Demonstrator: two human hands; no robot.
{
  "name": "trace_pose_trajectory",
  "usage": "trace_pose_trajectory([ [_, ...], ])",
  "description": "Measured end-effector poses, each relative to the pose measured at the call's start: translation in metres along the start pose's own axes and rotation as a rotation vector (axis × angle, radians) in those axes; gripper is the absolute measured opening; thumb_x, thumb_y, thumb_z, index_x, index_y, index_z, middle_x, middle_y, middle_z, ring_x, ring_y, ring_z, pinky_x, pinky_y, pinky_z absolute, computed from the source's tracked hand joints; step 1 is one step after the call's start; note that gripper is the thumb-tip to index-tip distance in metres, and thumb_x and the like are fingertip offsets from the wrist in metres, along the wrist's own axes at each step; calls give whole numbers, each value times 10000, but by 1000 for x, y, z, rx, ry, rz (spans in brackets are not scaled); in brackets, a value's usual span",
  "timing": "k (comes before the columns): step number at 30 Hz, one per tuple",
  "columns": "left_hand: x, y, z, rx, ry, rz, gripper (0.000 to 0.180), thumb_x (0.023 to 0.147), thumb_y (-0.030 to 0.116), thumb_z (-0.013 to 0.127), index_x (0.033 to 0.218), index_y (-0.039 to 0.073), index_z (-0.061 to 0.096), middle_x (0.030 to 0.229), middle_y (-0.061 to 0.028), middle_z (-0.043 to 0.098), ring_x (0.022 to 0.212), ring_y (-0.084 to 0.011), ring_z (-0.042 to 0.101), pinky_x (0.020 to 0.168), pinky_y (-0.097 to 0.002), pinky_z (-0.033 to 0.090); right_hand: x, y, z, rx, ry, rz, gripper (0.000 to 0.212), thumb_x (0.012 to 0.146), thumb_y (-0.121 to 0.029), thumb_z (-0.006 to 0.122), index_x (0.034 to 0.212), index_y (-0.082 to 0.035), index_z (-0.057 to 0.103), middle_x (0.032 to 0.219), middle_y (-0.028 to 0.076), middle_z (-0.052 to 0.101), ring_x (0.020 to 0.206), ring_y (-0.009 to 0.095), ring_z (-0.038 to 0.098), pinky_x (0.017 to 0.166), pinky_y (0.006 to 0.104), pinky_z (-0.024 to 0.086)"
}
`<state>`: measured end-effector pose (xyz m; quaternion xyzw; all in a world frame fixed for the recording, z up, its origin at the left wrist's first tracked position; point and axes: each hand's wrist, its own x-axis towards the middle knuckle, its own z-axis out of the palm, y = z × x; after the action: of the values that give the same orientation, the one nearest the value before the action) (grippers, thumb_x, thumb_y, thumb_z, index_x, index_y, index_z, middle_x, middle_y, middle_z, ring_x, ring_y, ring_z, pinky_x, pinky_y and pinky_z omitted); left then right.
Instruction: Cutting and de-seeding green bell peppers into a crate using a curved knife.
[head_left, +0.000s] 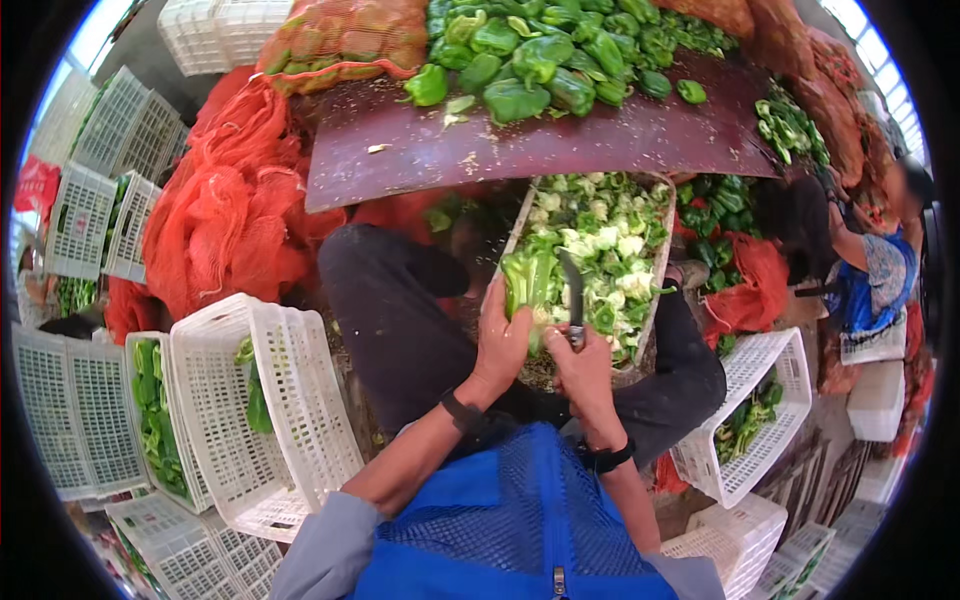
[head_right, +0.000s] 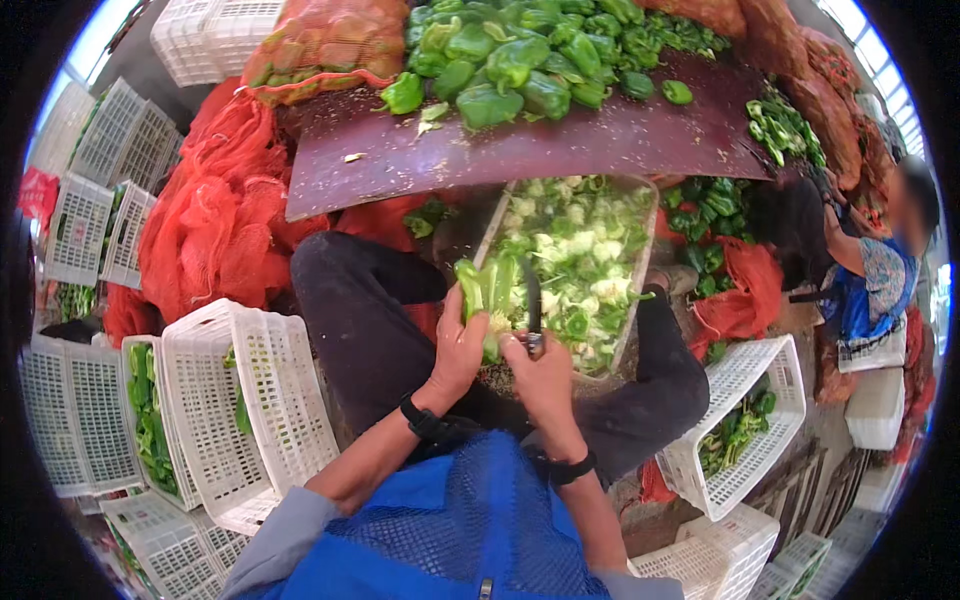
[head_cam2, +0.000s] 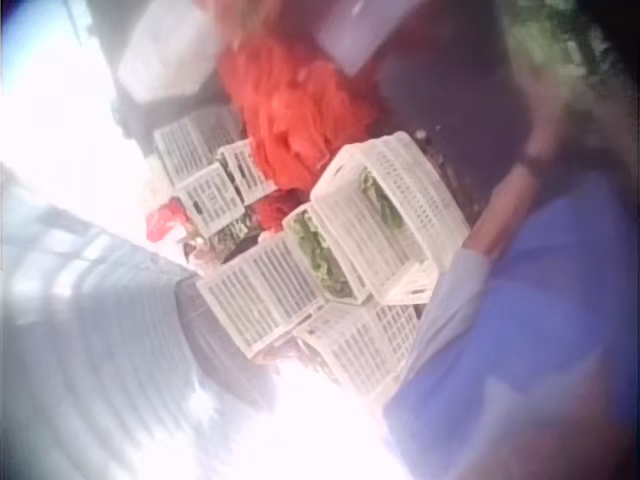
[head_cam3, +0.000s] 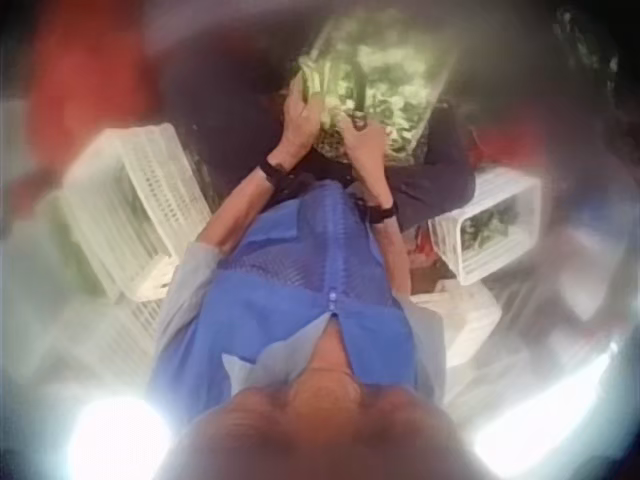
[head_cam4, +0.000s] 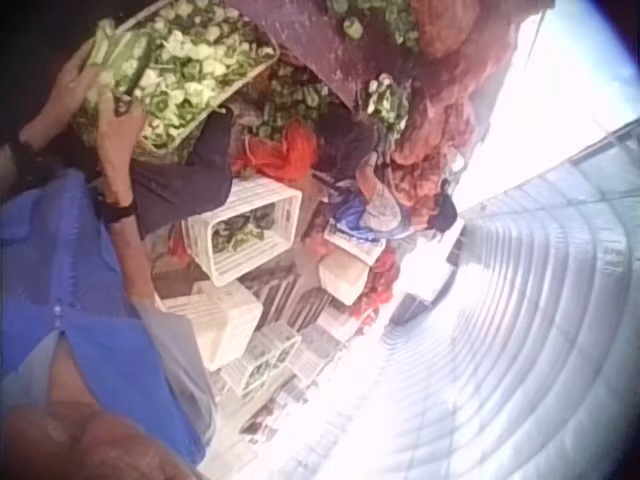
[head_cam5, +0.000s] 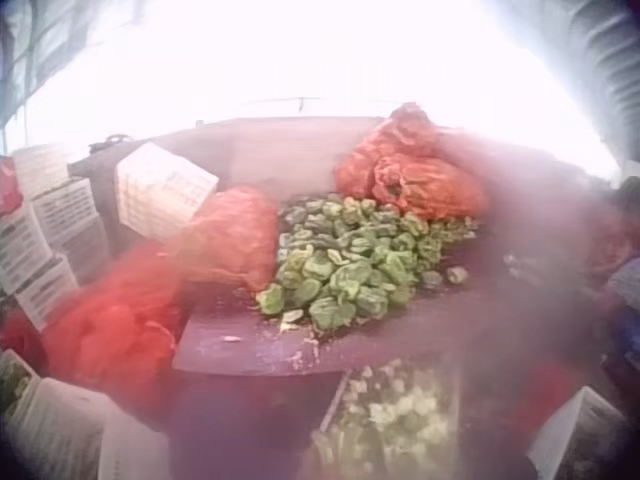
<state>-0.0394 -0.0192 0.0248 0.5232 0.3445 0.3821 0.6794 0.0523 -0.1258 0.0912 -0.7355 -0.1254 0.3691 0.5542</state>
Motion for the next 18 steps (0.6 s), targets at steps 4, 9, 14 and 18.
trace_pose_trajectory([
  [4, -12, 23, 12, 432, -125, 305, 640, 859, 58, 541, 1477, -74, 448, 1436, -283, 531, 1308, -444, 529, 1154, -463, 400, 8, 3, -2, 45, -124, 291, 310, 1003, -334, 727, 956, -44, 629, 673, 23, 607, 438, 110, 531, 386, 291, 418],
  [9, -12, 27, 23, 525, -259, 529, 689, 859, 6, 549, 1526, -55, 389, 1422, -249, 539, 1336, -385, 534, 1156, -420, 393, 25, 26, 10, 512, -17, 217, 250, 971, -213, 759, 1071, 0, 673, 823, 49, 683, 600, 131, 629, 512, 286, 495],
  [14, -18, 11, 30, 207, -208, 252, 738, 932, -24, 522, 1619, -34, 252, 1469, -190, 522, 1338, -267, 527, 1152, -388, 404, 29, 30, 4, 426, 118, 122, 305, 891, -88, 801, 1144, 38, 685, 948, 58, 718, 786, 107, 656, 699, 277, 542],
  [18, -21, -6, 26, -81, -152, -127, 726, 993, -30, 553, 1640, -3, 226, 1453, -137, 531, 1298, -199, 543, 1104, -336, 450, 29, 40, -3, 185, 144, -114, 381, 851, -59, 819, 1193, 44, 688, 978, 53, 720, 846, 101, 650, 753, 273, 549],
])
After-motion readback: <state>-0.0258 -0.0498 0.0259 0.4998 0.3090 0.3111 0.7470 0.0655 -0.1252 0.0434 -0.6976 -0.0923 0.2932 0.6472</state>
